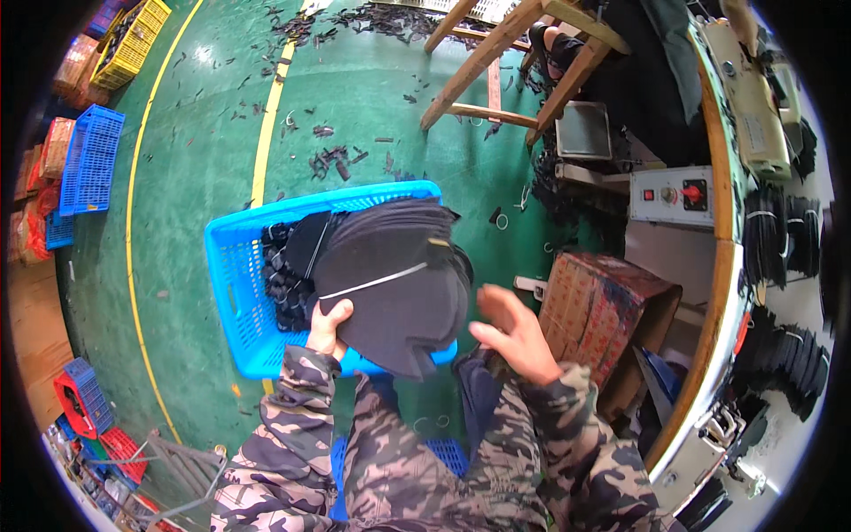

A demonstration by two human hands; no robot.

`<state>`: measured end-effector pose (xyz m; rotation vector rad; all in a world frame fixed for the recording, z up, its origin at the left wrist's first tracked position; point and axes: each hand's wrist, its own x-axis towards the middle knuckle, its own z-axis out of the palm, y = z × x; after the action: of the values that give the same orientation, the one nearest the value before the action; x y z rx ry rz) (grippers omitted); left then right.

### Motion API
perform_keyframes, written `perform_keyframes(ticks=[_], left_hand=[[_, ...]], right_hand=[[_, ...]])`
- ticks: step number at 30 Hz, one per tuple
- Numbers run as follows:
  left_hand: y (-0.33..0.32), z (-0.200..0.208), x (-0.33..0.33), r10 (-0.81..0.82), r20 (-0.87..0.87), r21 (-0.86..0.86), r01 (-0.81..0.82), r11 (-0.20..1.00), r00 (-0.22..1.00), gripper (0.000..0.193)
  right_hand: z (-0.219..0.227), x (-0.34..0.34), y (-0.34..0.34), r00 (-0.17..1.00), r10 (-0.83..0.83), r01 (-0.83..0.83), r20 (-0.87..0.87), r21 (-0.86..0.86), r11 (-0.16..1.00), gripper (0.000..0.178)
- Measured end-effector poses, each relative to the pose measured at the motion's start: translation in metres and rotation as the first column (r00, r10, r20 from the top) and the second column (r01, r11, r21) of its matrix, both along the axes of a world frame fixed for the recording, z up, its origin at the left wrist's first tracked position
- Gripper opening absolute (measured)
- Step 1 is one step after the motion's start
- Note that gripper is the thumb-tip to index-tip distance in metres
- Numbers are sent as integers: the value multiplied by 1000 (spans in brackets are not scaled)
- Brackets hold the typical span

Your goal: The person takes black shoe upper pieces one by one, feeds their edges through a skiving machine by hand to skive them, and stacks the processed pieces on the machine.

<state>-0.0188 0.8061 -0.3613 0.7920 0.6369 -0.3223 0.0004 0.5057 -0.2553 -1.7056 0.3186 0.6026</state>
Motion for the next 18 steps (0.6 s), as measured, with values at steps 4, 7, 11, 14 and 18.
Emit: perform_keyframes(ticks=[4, 7, 11, 14, 18], left_hand=[[-11, -136, 41, 101, -145, 141, -80, 987, 984, 66], [-6, -226, 30, 176, -230, 522, -31, 852, 957, 95], [-8, -247, 6, 77, -275, 377, 34, 925, 958, 88], [-29, -224, 13, -219, -329, 313, 325, 893, 919, 85], [10, -242, -24, -719, -241, 634, 667, 392, 652, 105]], right_hand=[[-82, -75, -33, 921, -64, 105, -385, 88, 991, 51], [-117, -101, -8, 907, 76, -49, -415, 78, 996, 50], [-145, -85, 38, 937, 188, -186, -294, 36, 982, 55], [-206, -61, 51, 940, 341, -328, 8, -249, 911, 66], [-225, -18, 105, 887, 413, -456, -208, -540, 707, 86]])
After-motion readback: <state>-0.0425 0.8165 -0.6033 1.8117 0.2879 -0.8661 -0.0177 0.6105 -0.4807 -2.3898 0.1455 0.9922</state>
